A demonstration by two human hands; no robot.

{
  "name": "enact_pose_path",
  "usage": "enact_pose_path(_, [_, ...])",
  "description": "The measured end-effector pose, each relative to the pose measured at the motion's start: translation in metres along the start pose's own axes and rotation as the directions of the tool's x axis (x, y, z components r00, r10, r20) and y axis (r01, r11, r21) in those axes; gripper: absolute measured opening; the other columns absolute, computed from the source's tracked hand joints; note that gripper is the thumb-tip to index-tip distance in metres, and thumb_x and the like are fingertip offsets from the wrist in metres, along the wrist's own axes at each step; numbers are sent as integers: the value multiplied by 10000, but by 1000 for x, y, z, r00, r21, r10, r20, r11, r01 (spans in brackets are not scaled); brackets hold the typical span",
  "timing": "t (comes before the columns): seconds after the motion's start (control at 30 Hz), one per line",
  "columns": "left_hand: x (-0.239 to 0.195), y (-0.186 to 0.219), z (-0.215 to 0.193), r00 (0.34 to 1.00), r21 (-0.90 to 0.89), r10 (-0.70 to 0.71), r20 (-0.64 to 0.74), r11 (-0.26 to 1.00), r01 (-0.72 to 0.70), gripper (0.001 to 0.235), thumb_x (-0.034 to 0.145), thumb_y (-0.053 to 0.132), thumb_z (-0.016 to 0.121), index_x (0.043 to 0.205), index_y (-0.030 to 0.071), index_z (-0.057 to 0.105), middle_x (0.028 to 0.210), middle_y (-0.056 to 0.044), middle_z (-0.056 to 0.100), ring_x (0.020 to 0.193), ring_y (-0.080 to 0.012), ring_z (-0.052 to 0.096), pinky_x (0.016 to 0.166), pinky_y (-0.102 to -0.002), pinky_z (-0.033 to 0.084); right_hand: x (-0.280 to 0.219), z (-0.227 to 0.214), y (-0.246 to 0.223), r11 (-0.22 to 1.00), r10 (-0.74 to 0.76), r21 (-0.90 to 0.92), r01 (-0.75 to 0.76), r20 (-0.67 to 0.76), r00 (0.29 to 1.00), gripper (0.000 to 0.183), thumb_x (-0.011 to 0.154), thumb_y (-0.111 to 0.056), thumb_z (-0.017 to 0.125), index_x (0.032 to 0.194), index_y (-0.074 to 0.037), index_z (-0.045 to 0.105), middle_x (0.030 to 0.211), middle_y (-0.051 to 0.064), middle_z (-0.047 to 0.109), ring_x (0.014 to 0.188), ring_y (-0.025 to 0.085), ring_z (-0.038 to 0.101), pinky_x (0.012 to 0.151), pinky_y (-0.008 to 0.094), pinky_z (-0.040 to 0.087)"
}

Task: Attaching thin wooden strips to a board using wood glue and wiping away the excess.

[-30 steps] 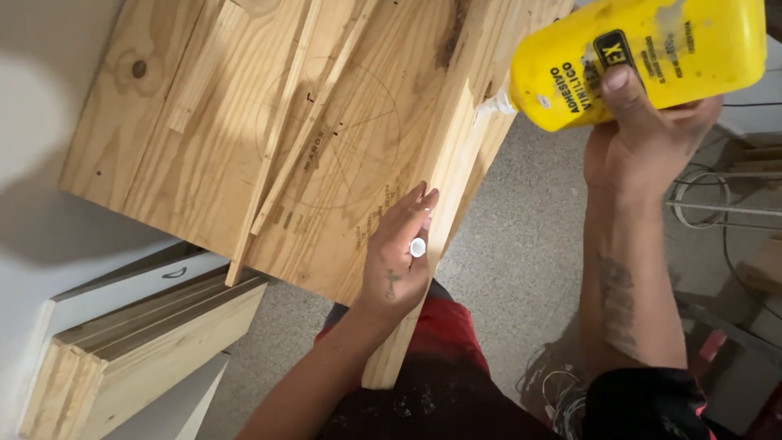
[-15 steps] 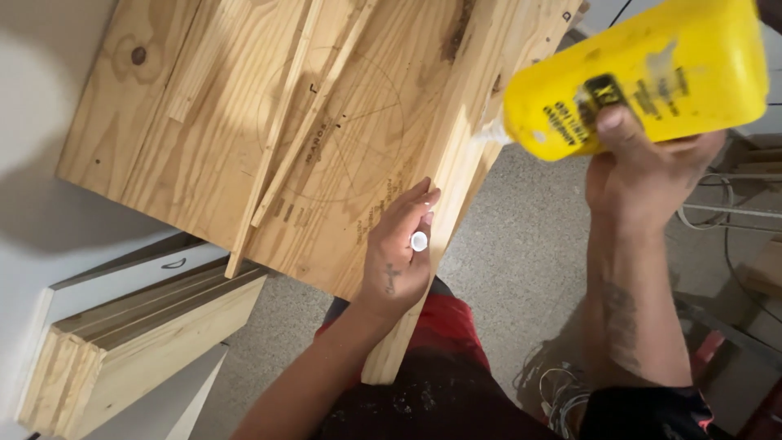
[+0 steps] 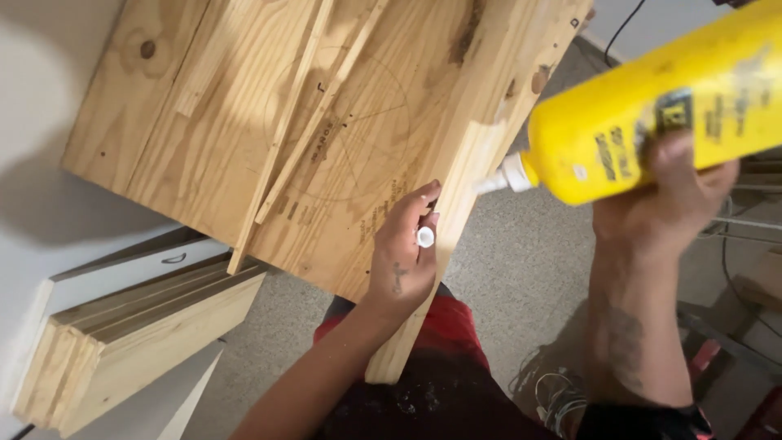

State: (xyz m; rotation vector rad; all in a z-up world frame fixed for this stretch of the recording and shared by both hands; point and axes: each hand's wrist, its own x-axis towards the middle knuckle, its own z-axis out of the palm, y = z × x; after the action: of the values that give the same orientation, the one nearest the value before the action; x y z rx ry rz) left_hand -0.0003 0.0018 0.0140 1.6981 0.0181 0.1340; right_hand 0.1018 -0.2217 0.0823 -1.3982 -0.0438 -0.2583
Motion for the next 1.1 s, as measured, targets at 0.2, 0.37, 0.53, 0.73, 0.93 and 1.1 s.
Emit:
enact_pose_path(0.2, [1, -2, -3, 990, -61, -124, 61, 990, 127, 389, 1090, 185, 415, 1418, -24, 401, 1405, -234, 614, 1358, -355, 604, 1092, -414, 550, -28, 7, -6, 1000, -20, 25, 17, 104, 994, 345, 999, -90, 721, 1324, -129, 614, 1139, -73, 683, 859, 29, 597, 700, 238, 488])
enact_pose_path(0.37, [-1, -5, -2, 976, -63, -173, 135, 981, 183, 694, 822, -201, 468, 1488, -41, 354, 1534, -218, 511, 1450, -344, 504, 1129, -390, 526, -36, 26, -7, 990, 47, -143, -14, 230, 972, 421, 951, -282, 804, 1299, -127, 626, 1238, -36, 707, 1068, 66, 691, 872, 198, 616])
enact_pose_path(0.53, [-5, -13, 8, 997, -153, -79, 27, 985, 82, 541, 949, -16, 531, 1480, -1, 430, 1360, -210, 653, 1242, -334, 668, 1059, -417, 554, -61, 20, 21, 991, 37, -133, 1, 280, 959, 579, 763, -171, 866, 1282, -84, 626, 1197, 101, 721, 1094, 220, 704, 916, 390, 636])
enact_pose_path(0.73, [-4, -45, 22, 999, -933, -14, -38, 358, -30, 568, 1022, 350, 522, 1479, 14, 490, 1415, -200, 620, 1265, -276, 634, 1114, -452, 503, -60, 56, 29, 1000, -5, -9, 9, 334, 943, 614, 738, -44, 860, 1298, 35, 620, 1114, 230, 734, 1011, 331, 735, 853, 541, 660])
enact_pose_path(0.93, [-18, -53, -33, 995, -838, -54, -83, 544, -40, 509, 1048, 293, 521, 1523, 113, 491, 1502, -122, 559, 1380, -253, 520, 1221, -463, 327, -31, 46, 17, 851, -274, -318, 418, 411, 870, 505, 1032, -155, 603, 1471, 51, 464, 1214, 242, 642, 1054, 345, 682, 833, 494, 607])
enact_pose_path(1.1, [-27, -137, -160, 949, -310, -238, -206, 936, 168, 344, 1097, 235, 563, 1384, 50, 525, 1324, -166, 601, 1205, -313, 563, 1033, -475, 372, -13, 23, 33, 690, -54, -681, 245, 289, 956, 379, 1015, 79, 571, 1392, 112, 560, 977, 268, 666, 777, 379, 676, 621, 469, 564])
